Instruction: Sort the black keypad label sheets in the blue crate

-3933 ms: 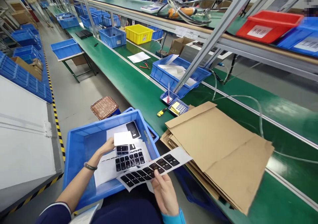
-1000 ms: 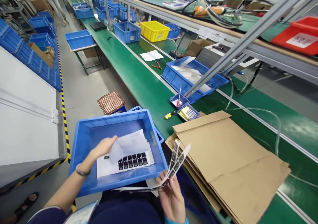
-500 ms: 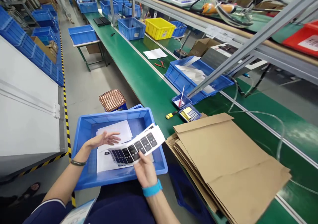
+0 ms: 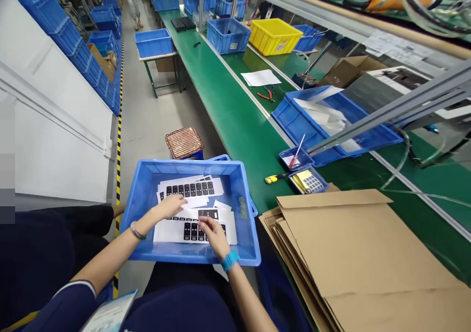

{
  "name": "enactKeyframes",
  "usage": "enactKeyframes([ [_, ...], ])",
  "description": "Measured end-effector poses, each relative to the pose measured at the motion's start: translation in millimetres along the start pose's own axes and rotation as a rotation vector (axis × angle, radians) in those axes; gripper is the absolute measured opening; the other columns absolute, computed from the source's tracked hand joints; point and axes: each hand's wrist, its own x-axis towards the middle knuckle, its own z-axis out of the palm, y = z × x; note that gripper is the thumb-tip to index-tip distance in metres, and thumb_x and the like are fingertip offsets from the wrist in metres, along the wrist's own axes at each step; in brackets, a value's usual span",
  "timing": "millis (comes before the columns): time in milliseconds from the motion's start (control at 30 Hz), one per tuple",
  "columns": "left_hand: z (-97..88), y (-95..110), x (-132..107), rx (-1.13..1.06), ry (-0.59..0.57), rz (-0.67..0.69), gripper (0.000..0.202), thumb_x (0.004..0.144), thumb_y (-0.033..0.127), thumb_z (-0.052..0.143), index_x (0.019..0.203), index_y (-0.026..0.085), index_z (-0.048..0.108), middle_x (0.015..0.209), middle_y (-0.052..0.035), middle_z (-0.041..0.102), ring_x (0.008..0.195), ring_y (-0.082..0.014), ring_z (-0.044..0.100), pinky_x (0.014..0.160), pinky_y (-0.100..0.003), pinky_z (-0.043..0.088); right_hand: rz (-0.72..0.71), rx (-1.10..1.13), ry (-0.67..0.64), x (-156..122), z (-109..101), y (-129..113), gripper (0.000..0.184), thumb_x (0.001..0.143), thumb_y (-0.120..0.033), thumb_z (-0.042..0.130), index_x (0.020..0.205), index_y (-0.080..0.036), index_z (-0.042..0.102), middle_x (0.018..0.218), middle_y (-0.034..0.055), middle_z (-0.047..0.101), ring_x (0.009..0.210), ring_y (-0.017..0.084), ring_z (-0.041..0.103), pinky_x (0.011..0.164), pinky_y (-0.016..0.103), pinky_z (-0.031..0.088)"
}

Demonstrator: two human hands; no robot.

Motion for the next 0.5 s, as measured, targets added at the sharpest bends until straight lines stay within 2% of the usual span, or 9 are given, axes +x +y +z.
enactKeyframes([
  [100,22.2,1,11,0.040,-0.091,0.154,0.029,0.084,0.010,0.057,0.108,0.025,0.066,0.125,-0.0074,0.064,0.123,-0.0222,0.054,0.111,-0.037,0.033,-0.215,-0.411,-0.063,-46,-22,12,0.028,0.080,-0.040,0.070,0.102,-0.022,0.073,0.101,0.0086,0.073,0.098,0.029,0.065,0.095,0.045,0.047],
  [167,25.3,-7,23,0.081,-0.095,0.195,0.038,0.086,0.005,0.051,0.115,0.027,0.063,0.136,-0.0062,0.058,0.132,-0.0212,0.047,0.115,-0.041,0.026,-0.372,-0.697,-0.086,-67,-31,23,0.027,0.089,-0.036,0.058,0.111,-0.024,0.069,0.107,0.0098,0.071,0.101,0.029,0.064,0.093,0.046,0.048],
  [233,22.3,-15,37,0.128,-0.068,0.187,0.045,0.087,0.001,0.044,0.122,0.025,0.060,0.143,-0.0088,0.053,0.139,-0.0236,0.039,0.116,-0.048,0.021,-0.480,-0.865,-0.098,-78,-36,32,0.027,0.092,-0.030,0.053,0.114,-0.024,0.067,0.110,0.0107,0.070,0.102,0.029,0.063,0.093,0.046,0.047],
  [333,20.3,-16,52,0.175,-0.041,0.182,0.047,0.089,0.003,0.039,0.129,0.021,0.054,0.147,-0.0142,0.046,0.142,-0.0268,0.034,0.116,-0.052,0.021,-0.574,-0.979,-0.083,-83,-35,35,0.025,0.093,-0.027,0.051,0.114,-0.024,0.065,0.110,0.0107,0.069,0.101,0.028,0.062,0.091,0.045,0.046],
  [400,26.2,-6,52,0.182,-0.076,0.225,0.042,0.091,0.008,0.041,0.130,0.021,0.054,0.144,-0.0140,0.049,0.137,-0.0260,0.041,0.114,-0.046,0.027,-0.590,-0.988,-0.071,-83,-32,32,0.024,0.093,-0.027,0.051,0.113,-0.023,0.063,0.108,0.0106,0.068,0.100,0.028,0.061,0.090,0.044,0.046],
  [500,43.3,15,43,0.181,-0.159,0.285,0.039,0.088,0.025,0.058,0.127,0.023,0.055,0.131,-0.0121,0.058,0.122,-0.0259,0.053,0.107,-0.039,0.038,-0.604,-0.971,-0.080,-84,-31,27,0.022,0.093,-0.027,0.050,0.111,-0.022,0.063,0.106,0.0102,0.068,0.098,0.027,0.061,0.089,0.042,0.045],
])
